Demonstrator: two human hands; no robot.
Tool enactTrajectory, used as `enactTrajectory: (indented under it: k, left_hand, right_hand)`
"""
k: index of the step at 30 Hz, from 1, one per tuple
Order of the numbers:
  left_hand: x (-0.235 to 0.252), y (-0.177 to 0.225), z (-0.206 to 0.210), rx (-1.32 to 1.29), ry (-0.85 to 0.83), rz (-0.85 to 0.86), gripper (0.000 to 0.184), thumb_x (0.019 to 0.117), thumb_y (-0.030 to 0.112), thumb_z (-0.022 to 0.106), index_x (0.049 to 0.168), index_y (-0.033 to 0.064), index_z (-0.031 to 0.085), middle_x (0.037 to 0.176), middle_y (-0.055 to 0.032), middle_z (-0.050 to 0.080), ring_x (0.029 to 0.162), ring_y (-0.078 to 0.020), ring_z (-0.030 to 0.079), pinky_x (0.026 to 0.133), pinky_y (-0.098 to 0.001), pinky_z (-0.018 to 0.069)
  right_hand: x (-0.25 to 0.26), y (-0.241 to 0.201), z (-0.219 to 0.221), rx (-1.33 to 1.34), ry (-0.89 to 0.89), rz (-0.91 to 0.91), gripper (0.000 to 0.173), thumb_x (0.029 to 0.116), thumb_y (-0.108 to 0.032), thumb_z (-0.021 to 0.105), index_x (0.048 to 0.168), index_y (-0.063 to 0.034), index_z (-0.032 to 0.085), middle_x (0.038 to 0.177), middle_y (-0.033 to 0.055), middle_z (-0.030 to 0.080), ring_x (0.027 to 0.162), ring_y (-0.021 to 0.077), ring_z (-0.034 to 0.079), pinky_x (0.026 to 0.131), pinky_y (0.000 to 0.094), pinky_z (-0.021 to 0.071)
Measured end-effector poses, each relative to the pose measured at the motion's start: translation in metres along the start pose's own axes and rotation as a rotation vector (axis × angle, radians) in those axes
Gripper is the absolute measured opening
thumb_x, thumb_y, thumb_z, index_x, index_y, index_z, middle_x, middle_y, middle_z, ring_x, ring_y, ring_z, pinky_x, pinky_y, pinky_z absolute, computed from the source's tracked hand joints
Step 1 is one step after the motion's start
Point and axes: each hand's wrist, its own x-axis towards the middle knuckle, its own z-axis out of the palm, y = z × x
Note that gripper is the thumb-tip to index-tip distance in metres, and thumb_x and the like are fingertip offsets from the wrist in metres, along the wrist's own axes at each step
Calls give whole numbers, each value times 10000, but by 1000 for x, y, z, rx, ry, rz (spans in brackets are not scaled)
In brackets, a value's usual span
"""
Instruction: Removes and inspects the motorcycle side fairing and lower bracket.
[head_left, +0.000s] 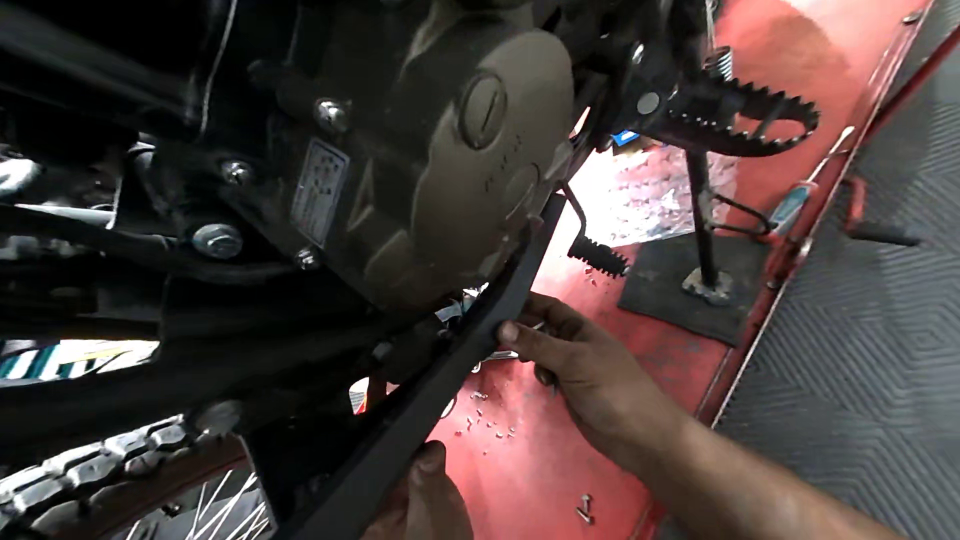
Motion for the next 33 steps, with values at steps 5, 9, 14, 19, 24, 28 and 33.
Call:
enactTrajectory:
  k: [5,9,14,19,24,28,33]
  left_hand:
    - [-30,-31,-16,108,-116,-58,594,969,421,689,1459,283,383,1307,153,613,1193,-78,630,1008,-353,570]
    - [-100,-59,-45,581,-764,-509,506,951,387,704,1326,63,604,1045,-20,691,804,-113,673,682,-330,599]
    - [-151,-69,-46,890,-1388,-787,600,866,577,756,1304,179,658,1059,-20,727,900,-209,711,823,-514,598]
    - [-175,-77,-43,949,-1474,-762,402,986,464,639,1245,161,690,1103,-46,712,943,-206,708,865,-472,585]
    - [-184,-69,-37,990,-1471,-723,339,1030,396,563,1220,157,712,1128,-63,708,959,-216,711,863,-440,588]
    - [-203,-69,-44,955,-1327,-442,252,968,280,609,1107,135,761,1001,-49,732,822,-181,725,732,-390,620]
    - [-203,-68,-40,906,-1205,-425,231,920,288,655,1057,148,779,965,-34,747,879,-191,727,766,-424,616]
  right_hand:
    - [-2,-3,-10,-203,-29,-24,378,938,-266,752,1290,-167,655,984,-14,718,785,54,638,675,218,518]
    - [-3,0,-17,-235,-89,-30,448,936,-259,762,1325,-102,603,1038,51,724,886,104,688,768,274,579]
    - [-9,0,-28,-304,-110,-34,437,951,-309,743,1318,-110,611,1049,57,738,816,102,666,672,247,528]
    - [-21,-1,-35,-326,-72,-52,394,942,-299,752,1280,-128,642,945,38,710,689,79,593,578,207,455]
    - [-38,7,-48,-310,-97,-85,470,953,-287,739,1374,-129,598,952,49,707,770,110,638,679,254,530]
    - [-62,16,-76,-292,-100,-66,595,939,-243,754,1478,-155,519,1059,50,715,903,138,692,800,315,600]
    - [-108,74,-145,-286,275,148,349,1067,-171,490,1397,-206,597,1171,35,727,945,191,713,807,367,596]
